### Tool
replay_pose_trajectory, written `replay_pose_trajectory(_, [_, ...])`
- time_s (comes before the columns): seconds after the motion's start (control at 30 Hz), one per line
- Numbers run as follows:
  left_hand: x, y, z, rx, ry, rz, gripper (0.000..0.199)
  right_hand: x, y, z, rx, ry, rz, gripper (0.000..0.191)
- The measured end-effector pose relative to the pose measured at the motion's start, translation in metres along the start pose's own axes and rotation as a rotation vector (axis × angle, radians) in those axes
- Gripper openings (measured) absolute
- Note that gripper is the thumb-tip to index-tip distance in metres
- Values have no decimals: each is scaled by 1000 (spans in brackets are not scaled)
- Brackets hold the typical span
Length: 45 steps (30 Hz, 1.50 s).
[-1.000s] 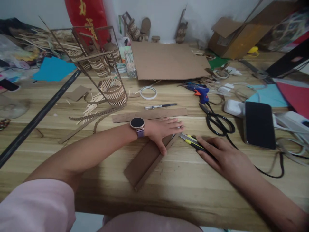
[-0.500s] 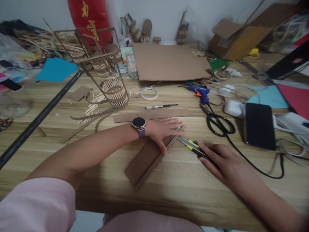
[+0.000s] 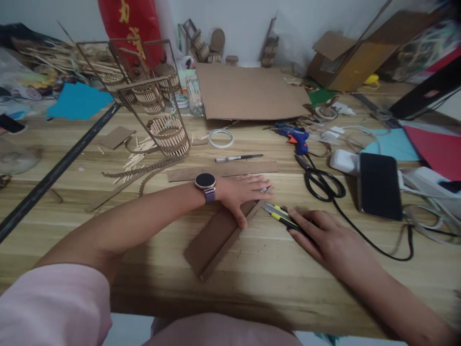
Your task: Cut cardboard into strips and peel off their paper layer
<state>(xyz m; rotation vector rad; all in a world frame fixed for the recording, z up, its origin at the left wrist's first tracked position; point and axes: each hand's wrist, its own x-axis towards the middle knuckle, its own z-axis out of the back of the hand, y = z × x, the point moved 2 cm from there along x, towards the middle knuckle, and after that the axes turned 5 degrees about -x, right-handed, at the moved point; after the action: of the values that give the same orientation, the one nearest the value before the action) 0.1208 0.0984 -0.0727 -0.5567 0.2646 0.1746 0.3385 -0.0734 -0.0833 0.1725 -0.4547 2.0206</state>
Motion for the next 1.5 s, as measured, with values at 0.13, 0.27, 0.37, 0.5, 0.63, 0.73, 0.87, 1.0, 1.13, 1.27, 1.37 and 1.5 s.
replay_pose_trajectory(0.13, [0, 1, -1, -6, -12, -9, 124, -1, 2, 3, 41, -11, -11, 42])
replay_pose_trajectory(0.27, [0, 0, -1, 7, -7, 2, 121, 3, 4, 6, 25, -21, 16, 43])
replay_pose_trajectory(0.37, [0, -1, 0, 17, -6, 4, 119, 7, 6, 6, 8, -23, 27, 43])
replay_pose_trajectory(0.5, [-1, -3, 1, 32, 8, -3, 115, 4, 7, 4, 33, -23, 7, 44])
replay_pose_trajectory(0.63, [-1, -3, 2, 11, -6, -4, 115, 1, 6, 2, 39, -11, 3, 44])
replay_pose_trajectory(0.73, [-1, -4, 2, 0, -12, 0, 107, 3, 6, 0, 21, -5, 3, 43])
replay_pose_trajectory(0.87, [-2, -5, 0, -2, -63, 24, 56, 3, 7, 0, 34, -24, -6, 43])
replay_pose_trajectory(1.0, [-4, -4, -3, 57, -96, 4, 53, 2, 6, 2, 43, -18, 8, 43])
replay_pose_trajectory(1.13, [-3, -3, -3, 85, -97, 5, 54, 2, 5, 1, 39, 12, 8, 43])
replay_pose_trajectory(1.27, [-2, -4, -1, 95, -72, 18, 56, -3, 5, -1, 78, 9, -22, 47])
replay_pose_trajectory(1.37, [-2, -5, 0, 99, -76, 20, 59, -4, 5, -1, 93, 29, -31, 48])
replay_pose_trajectory(1.5, [-3, -6, -1, 110, -100, 20, 61, -1, 5, -1, 86, 43, -37, 44])
